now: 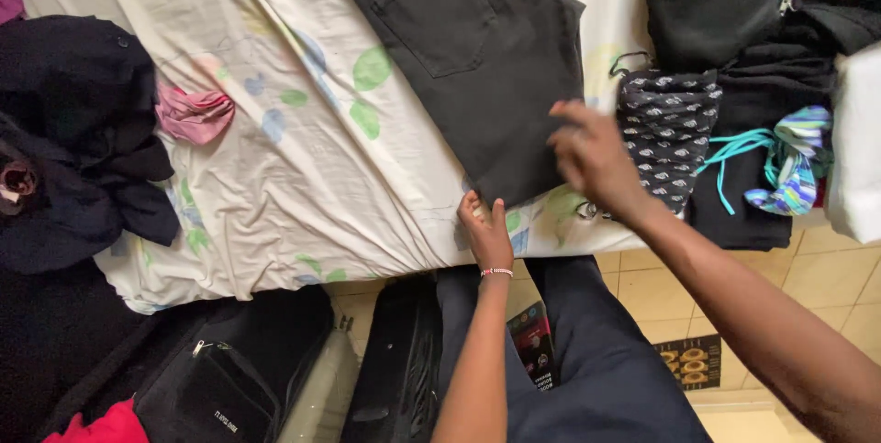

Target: The person folds a pair of black pants and a teal t-shirt by hand on a bed, placing them onto a stack of other clothes.

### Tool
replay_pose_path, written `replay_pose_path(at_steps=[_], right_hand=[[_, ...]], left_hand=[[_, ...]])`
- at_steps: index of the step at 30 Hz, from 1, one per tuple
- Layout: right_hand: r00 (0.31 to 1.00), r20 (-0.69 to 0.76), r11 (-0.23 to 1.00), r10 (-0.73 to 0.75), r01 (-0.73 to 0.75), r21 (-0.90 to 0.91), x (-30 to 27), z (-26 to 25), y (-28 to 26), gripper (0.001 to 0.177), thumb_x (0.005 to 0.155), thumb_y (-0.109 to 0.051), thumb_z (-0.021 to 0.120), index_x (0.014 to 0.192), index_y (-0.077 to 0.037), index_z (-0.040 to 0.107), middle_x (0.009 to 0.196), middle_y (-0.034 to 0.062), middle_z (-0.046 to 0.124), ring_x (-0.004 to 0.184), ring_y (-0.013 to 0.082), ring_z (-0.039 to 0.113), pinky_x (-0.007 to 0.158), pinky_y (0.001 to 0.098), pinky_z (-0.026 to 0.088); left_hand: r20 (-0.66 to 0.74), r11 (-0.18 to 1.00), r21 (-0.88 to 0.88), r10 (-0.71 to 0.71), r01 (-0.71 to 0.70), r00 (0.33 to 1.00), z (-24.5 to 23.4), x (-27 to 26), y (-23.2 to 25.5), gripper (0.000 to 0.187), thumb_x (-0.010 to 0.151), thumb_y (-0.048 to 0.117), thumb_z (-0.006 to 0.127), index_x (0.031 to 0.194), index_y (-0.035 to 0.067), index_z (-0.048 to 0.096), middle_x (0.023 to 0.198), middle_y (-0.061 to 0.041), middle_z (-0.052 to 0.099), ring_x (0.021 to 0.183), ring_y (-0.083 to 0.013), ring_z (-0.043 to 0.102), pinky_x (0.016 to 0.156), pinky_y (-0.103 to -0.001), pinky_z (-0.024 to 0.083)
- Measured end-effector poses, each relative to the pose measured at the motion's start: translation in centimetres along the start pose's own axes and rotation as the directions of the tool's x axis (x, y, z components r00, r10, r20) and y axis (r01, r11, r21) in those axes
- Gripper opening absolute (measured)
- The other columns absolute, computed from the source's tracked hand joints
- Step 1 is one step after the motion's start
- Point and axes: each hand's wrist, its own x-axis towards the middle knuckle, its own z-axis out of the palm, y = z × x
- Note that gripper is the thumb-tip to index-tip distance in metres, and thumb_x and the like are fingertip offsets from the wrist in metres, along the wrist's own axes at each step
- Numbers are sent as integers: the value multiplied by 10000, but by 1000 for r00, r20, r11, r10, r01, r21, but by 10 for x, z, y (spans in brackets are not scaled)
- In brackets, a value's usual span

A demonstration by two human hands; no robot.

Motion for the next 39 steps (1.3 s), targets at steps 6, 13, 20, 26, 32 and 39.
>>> replay_pose_path(at_steps=[6,13,20,26,32,39], right_hand=[[931,341,982,-127,167,-91,-49,34,-4,485,810,-154,708,1276,-58,616,1487,216,464,1406,413,412,1141,542,334],[927,318,954,-197,256,-154,-13,-2,-8,516,874,-51,623,1386,-108,628,1489,156,515,1405,346,477,1167,511,378],[953,272,982,-130,162,-99,14,-41,-57,350,890,-59,626,1229,-62,716,1281,140,698,1193,322,661,979,440,517],[933,337,986,-128,157,-61,2,-43,-80,278,865,-28,584,1123,15,678,1167,168,728,1039,331,709,892,442,560],[456,849,963,268,-160,-218,-63,-27,-119,169,906,-145,585,1054,-91,647,949,184,733,928,398,703,807,513,557],[310,918,950,247,-264,-166,-40,-42,-138,384,860,-260,687,1220,-146,616,968,187,739,946,392,706,844,510,551]], left_hand=[[222,845,-308,-384,438,896,-10,21,1,580,928,328,723,1366,21,500,1166,-138,669,1035,-248,656,933,-386,532],[590,424,-653,-235,628,772,-49,24,68,411,946,262,713,1249,11,595,1234,-77,684,1129,-175,637,1012,-330,503],[36,910,-373,207,-179,978,-118,15,162,786,899,303,770,1496,28,338,1525,-151,402,1434,-290,390,1150,-441,379],[311,666,325,595,-671,741,-123,-4,123,684,823,6,717,1461,76,481,1570,-110,442,1527,-350,324,1271,-519,264],[467,751,159,515,-641,719,-178,-58,86,574,736,-84,670,1290,50,606,1196,-105,681,1203,-264,645,1207,-560,306],[567,892,-170,436,-420,698,-221,-27,72,442,954,29,684,1384,130,661,1167,-113,731,1014,-282,723,876,-375,588]])
